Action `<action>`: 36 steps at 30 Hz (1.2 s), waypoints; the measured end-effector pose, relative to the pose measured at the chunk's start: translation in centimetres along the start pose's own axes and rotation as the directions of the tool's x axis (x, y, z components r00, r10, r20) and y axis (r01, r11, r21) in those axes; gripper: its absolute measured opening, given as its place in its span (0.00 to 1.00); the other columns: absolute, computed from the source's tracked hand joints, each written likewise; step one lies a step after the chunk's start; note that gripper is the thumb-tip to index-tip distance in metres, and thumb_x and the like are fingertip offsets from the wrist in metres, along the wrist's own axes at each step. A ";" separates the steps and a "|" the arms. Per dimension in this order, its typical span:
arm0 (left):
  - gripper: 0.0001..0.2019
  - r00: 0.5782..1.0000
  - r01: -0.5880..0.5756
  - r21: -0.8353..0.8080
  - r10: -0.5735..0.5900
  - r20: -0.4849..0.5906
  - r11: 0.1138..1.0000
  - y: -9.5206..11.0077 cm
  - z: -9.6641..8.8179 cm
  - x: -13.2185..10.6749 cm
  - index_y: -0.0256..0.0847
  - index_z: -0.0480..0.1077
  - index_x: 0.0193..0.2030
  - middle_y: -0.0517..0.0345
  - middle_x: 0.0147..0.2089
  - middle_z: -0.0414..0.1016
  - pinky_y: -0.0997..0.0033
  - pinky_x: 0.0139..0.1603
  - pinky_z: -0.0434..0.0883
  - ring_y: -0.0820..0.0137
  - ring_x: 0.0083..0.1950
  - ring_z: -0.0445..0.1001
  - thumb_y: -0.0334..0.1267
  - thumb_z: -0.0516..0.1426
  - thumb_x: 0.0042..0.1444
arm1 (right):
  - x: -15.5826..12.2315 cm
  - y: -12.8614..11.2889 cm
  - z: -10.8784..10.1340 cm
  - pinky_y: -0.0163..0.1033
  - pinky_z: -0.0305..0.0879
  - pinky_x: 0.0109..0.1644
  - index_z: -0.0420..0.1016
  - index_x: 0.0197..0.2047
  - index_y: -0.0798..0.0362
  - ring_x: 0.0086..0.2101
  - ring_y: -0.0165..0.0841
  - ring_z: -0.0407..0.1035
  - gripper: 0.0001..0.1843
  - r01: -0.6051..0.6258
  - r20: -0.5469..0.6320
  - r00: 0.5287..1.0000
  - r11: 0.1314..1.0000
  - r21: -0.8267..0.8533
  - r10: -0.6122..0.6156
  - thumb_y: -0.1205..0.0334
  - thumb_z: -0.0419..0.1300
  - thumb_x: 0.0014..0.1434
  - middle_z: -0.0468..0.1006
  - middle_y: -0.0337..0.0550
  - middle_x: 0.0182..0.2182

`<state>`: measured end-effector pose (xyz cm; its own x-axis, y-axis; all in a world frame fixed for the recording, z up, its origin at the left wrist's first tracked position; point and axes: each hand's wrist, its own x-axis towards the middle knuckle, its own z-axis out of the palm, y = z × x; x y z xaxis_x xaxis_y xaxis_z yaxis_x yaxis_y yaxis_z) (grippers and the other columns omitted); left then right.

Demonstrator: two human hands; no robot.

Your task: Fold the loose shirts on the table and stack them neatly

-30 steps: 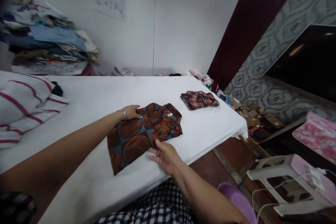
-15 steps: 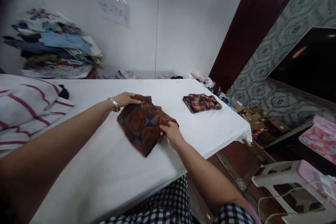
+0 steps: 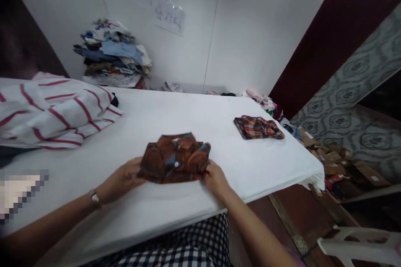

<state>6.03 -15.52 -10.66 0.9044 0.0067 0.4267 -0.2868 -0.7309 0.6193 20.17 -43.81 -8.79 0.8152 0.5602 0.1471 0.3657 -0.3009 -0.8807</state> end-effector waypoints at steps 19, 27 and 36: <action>0.25 0.720 0.673 -0.249 -0.694 0.007 0.696 -3.8 2.0 1.1 0.40 0.74 0.45 0.51 0.46 0.79 0.63 0.51 0.71 0.59 0.48 0.75 0.57 0.56 0.49 | 1.6 0.8 0.2 0.45 0.69 0.48 0.73 0.52 0.52 0.44 0.40 0.72 0.30 -0.300 -0.075 0.943 0.927 0.224 0.323 0.60 0.68 0.43 0.78 0.45 0.43; 0.13 0.753 0.635 -0.280 -0.657 0.018 0.720 -0.7 2.2 2.5 0.41 0.72 0.38 0.57 0.39 0.80 0.70 0.43 0.73 0.65 0.41 0.77 0.43 0.54 0.48 | 3.8 1.5 2.9 0.45 0.61 0.59 0.75 0.49 0.48 0.48 0.35 0.70 0.23 0.009 -0.019 1.000 0.979 0.206 -0.005 0.66 0.60 0.47 0.77 0.39 0.47; 0.20 0.703 0.700 -0.101 -0.707 -0.076 0.707 -1.3 0.7 2.5 0.40 0.74 0.43 0.51 0.46 0.79 0.65 0.50 0.70 0.59 0.49 0.75 0.51 0.52 0.53 | 4.2 4.2 1.6 0.46 0.59 0.57 0.75 0.50 0.48 0.49 0.40 0.68 0.23 -0.058 -0.018 0.998 0.948 -0.312 0.055 0.63 0.63 0.49 0.77 0.45 0.46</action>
<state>8.90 -15.01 -10.87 0.8148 0.5731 -0.0877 0.3983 -0.4433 0.8030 24.38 -41.52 -12.57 0.8420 0.5289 0.1059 0.4394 -0.5586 -0.7034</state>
